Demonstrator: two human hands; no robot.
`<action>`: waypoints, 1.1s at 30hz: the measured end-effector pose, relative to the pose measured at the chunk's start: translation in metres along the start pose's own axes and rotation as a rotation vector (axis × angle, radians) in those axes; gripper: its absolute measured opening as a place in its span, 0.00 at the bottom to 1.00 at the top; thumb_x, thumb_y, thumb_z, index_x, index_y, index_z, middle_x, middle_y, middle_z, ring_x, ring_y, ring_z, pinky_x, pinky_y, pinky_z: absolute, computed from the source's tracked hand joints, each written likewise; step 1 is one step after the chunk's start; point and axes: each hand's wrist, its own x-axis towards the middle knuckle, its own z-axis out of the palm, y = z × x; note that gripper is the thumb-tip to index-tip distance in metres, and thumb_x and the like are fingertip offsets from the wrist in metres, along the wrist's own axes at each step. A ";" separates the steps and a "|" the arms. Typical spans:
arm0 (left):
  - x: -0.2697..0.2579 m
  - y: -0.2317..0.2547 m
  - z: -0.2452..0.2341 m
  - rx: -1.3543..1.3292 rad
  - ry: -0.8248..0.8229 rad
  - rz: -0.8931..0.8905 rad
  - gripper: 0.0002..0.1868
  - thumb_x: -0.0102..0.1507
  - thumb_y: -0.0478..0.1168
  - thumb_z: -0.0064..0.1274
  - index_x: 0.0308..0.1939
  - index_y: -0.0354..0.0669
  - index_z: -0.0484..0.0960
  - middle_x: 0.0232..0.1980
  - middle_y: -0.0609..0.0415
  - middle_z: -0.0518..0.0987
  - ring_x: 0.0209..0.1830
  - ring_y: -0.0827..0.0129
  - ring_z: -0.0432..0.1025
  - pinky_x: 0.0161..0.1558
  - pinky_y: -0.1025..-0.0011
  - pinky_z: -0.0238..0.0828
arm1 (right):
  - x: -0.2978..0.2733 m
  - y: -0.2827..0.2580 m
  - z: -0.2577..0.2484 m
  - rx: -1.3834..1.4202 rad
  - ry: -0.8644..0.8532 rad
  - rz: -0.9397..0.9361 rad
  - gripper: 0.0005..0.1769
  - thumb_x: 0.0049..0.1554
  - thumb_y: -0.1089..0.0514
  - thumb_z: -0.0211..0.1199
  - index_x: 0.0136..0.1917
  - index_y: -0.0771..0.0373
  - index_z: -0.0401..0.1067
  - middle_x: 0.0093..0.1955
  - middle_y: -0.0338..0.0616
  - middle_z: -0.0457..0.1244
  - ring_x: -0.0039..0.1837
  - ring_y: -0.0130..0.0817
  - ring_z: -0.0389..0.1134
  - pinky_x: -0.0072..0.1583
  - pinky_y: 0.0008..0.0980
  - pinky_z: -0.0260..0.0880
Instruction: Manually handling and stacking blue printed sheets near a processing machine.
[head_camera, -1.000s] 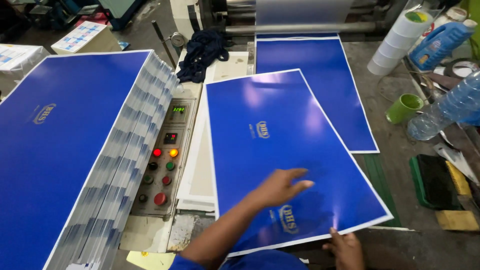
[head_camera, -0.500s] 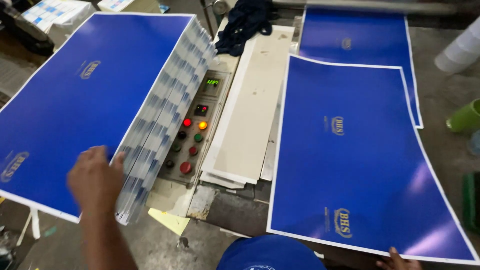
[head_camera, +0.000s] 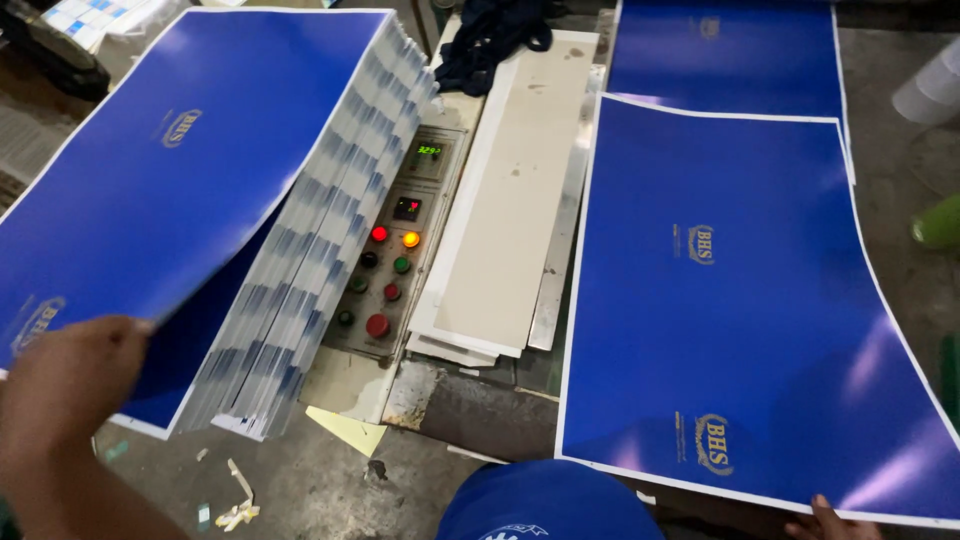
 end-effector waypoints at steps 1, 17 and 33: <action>0.007 -0.013 0.005 0.018 0.123 0.029 0.18 0.75 0.48 0.46 0.51 0.41 0.88 0.28 0.41 0.85 0.21 0.55 0.75 0.28 0.57 0.77 | 0.001 -0.008 0.006 -0.001 0.015 0.005 0.27 0.66 0.65 0.56 0.77 0.67 0.57 0.61 0.64 0.63 0.55 0.53 0.70 0.46 0.48 0.76; -0.084 0.234 0.005 -0.432 0.292 0.695 0.12 0.65 0.48 0.57 0.43 0.44 0.86 0.28 0.45 0.83 0.21 0.55 0.76 0.28 0.58 0.72 | -0.099 -0.064 0.087 0.129 0.106 -0.047 0.21 0.66 0.63 0.60 0.71 0.71 0.65 0.57 0.57 0.66 0.52 0.43 0.69 0.42 0.39 0.73; -0.110 0.332 0.046 -0.945 -0.139 0.844 0.13 0.65 0.43 0.57 0.47 0.38 0.85 0.29 0.42 0.82 0.24 0.61 0.75 0.30 0.63 0.69 | -0.035 -0.170 0.174 0.263 -0.138 -0.090 0.21 0.64 0.56 0.60 0.68 0.64 0.64 0.55 0.49 0.68 0.51 0.41 0.72 0.41 0.34 0.71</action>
